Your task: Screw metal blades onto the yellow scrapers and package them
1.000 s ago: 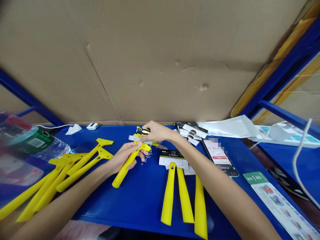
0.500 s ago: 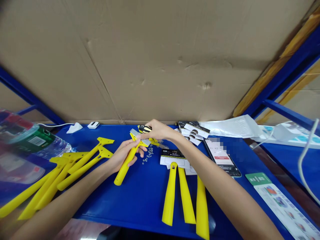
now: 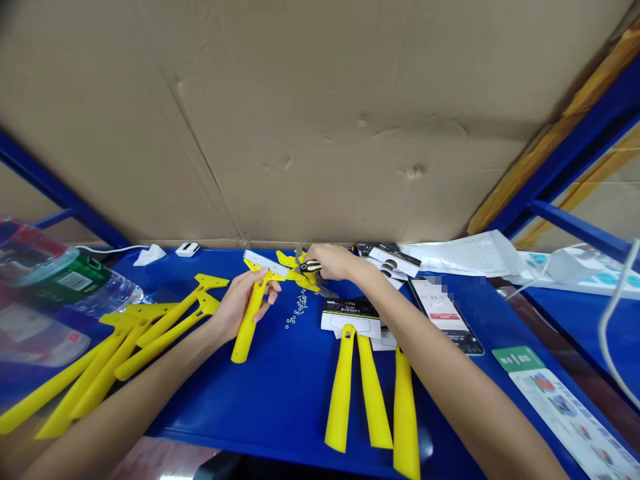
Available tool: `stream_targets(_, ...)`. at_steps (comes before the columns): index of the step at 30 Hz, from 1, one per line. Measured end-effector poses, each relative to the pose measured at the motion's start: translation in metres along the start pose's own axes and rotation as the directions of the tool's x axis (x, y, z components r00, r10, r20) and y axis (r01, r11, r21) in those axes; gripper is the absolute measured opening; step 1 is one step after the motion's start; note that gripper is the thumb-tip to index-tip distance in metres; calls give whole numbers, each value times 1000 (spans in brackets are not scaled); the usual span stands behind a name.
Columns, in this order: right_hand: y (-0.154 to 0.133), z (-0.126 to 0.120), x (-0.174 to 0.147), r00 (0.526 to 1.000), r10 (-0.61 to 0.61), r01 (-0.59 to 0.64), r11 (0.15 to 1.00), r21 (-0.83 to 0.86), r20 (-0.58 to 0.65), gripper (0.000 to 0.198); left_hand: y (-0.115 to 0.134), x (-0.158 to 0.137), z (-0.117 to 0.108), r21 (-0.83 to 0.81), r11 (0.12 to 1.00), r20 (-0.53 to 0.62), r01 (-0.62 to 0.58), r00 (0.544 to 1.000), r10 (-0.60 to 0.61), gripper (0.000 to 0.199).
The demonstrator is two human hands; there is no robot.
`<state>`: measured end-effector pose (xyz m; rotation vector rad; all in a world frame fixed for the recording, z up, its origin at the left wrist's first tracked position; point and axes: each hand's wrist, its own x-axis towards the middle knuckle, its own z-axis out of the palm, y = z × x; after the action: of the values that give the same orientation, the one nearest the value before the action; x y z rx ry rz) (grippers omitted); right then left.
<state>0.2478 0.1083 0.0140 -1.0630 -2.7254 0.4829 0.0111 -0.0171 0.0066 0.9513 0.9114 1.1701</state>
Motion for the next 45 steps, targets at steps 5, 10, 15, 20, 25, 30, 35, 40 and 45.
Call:
stream_targets(5, 3, 5, -1, 1000, -21, 22, 998, -60, 18, 49, -1, 2, -1, -10, 1000, -6, 7, 1000, -7, 31)
stream_targets(10, 1, 0, -2, 998, -51, 51, 999, -17, -33, 34, -2, 2, -2, 26, 1000, 9, 15, 1000, -16, 36)
stream_targets(15, -7, -14, -2, 978, -46, 68, 992, 103, -202, 9, 0, 2, -4, 41, 999, -16, 10, 1000, -9, 40)
stream_targets(20, -38, -36, -9, 902, 224, 65, 775, 629, -369, 33, 0, 2, -7, 58, 998, -7, 16, 1000, -16, 40)
stream_targets(25, -67, -51, -15, 834, 323, 278, 453, 847, -446, 51, -3, 2, -1, 36, 998, -41, 50, 998, -48, 38)
stream_targets(30, -78, -57, -16, 818, 411, 285, 320, 904, -403, 44, -2, 0, 3, 12, 996, -49, 94, 994, -93, 35)
stream_targets(35, -81, -48, -12, 832, 431, 188, 372, 909, -349, 35, -5, 1, 0, 31, 997, -15, 67, 998, -66, 36)
stream_targets(40, -86, -31, -7, 859, 381, 135, 472, 871, -340, 30, -5, 1, 0, 38, 998, -27, 42, 999, -41, 36)
stream_targets(45, -90, -20, -3, 901, 375, 16, 476, 879, -219, 29, -2, -1, 2, 59, 998, -34, 35, 999, -33, 37)
